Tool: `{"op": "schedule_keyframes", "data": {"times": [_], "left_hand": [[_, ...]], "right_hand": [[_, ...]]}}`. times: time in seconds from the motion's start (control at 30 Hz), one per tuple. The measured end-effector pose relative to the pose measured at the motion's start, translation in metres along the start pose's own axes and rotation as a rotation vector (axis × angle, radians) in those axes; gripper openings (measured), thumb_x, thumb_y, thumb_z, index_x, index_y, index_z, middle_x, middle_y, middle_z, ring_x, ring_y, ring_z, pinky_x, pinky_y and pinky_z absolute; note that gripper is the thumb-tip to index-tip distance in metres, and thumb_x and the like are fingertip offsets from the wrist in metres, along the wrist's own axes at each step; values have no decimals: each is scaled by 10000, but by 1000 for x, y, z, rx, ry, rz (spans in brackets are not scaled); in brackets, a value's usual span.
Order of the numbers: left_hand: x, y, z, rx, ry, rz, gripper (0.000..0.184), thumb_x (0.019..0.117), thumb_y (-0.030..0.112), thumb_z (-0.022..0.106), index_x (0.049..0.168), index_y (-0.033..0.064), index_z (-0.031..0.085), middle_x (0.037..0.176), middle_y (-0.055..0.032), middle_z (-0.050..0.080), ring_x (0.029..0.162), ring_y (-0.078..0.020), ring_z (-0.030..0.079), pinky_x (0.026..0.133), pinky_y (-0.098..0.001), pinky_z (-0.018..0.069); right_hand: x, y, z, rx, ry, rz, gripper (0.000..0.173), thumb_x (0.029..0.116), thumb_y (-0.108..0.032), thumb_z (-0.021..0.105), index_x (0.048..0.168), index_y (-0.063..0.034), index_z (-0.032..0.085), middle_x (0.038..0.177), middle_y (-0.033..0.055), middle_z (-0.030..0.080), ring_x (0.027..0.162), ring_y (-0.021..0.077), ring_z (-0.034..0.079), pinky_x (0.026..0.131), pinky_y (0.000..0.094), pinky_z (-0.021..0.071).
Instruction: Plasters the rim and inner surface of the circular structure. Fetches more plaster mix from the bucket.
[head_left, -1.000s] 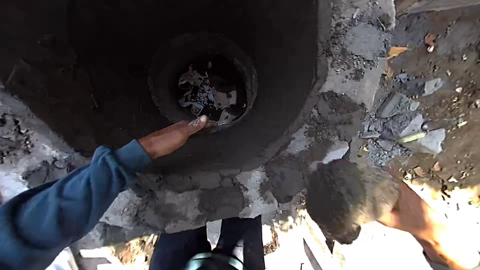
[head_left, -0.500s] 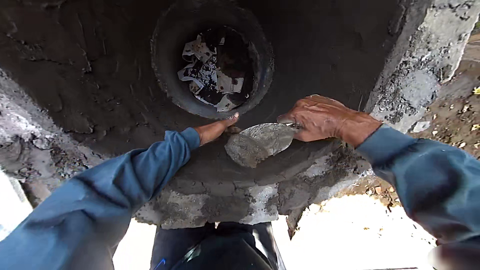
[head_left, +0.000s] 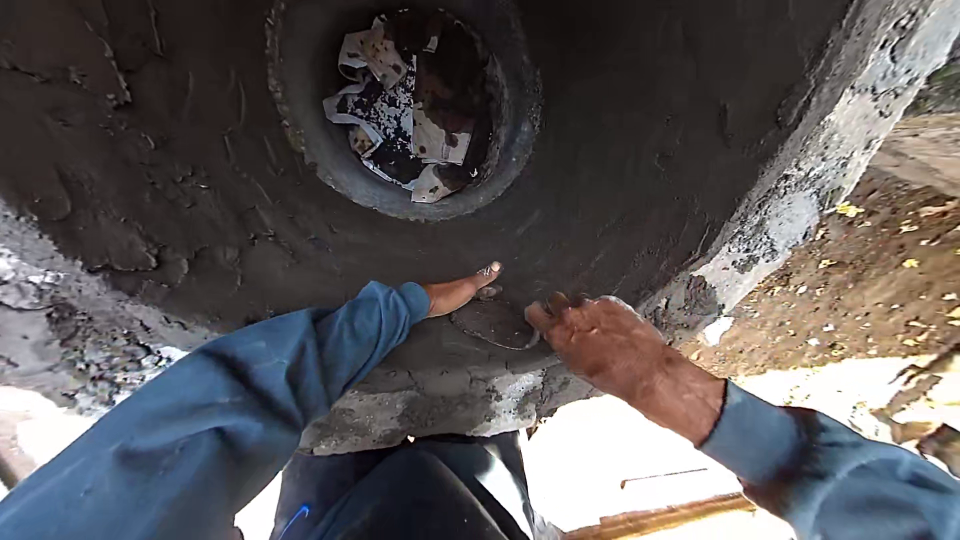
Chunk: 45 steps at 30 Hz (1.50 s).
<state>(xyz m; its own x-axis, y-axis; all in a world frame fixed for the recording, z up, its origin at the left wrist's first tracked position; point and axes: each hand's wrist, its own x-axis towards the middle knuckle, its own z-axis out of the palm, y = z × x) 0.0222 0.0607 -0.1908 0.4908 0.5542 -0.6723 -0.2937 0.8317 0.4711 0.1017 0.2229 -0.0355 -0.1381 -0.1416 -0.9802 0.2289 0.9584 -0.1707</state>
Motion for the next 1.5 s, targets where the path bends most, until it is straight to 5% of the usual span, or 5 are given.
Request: {"op": "schedule_keyframes", "data": {"times": [0.07,0.13,0.3,0.87,1.5], "left_hand": [[0,0,1,35,-12,4,763,1078,563,56,1579,71,355,1651,-101,338,1544,-260,266,1244,-510,184],[0,0,4,70,-3,-3,759,1079,564,61,1582,76,351,1661,-101,319,1552,-249,249,1251,-506,173],[-6,12,6,205,48,-94,807,1061,612,72,1549,71,417,1606,-169,399,1513,-328,332,1216,-588,225],[15,18,8,227,47,-36,737,1085,570,173,1587,58,342,1651,-162,319,1552,-297,254,1258,-521,169],[27,12,10,249,56,27,686,1099,531,180,1618,95,283,1687,-115,251,1569,-289,202,1265,-533,132]], "right_hand": [[-1,-9,-12,0,-99,27,458,1077,-359,439,1440,-93,523,1239,231,617,1108,424,641,848,576,524],[-3,-17,-16,4,-102,53,491,1103,-422,372,1397,-76,560,1236,235,631,1144,431,636,874,587,521],[-1,-33,-18,-30,-146,106,348,1040,27,428,1368,21,544,1244,293,617,1157,470,632,917,570,532],[29,-2,-32,-64,-259,146,327,1086,-94,435,1374,-42,581,1244,249,645,1184,438,631,936,576,521],[36,7,-40,-26,-245,165,284,1089,-236,493,1186,-45,680,1123,200,684,1092,392,668,864,567,538]]}}
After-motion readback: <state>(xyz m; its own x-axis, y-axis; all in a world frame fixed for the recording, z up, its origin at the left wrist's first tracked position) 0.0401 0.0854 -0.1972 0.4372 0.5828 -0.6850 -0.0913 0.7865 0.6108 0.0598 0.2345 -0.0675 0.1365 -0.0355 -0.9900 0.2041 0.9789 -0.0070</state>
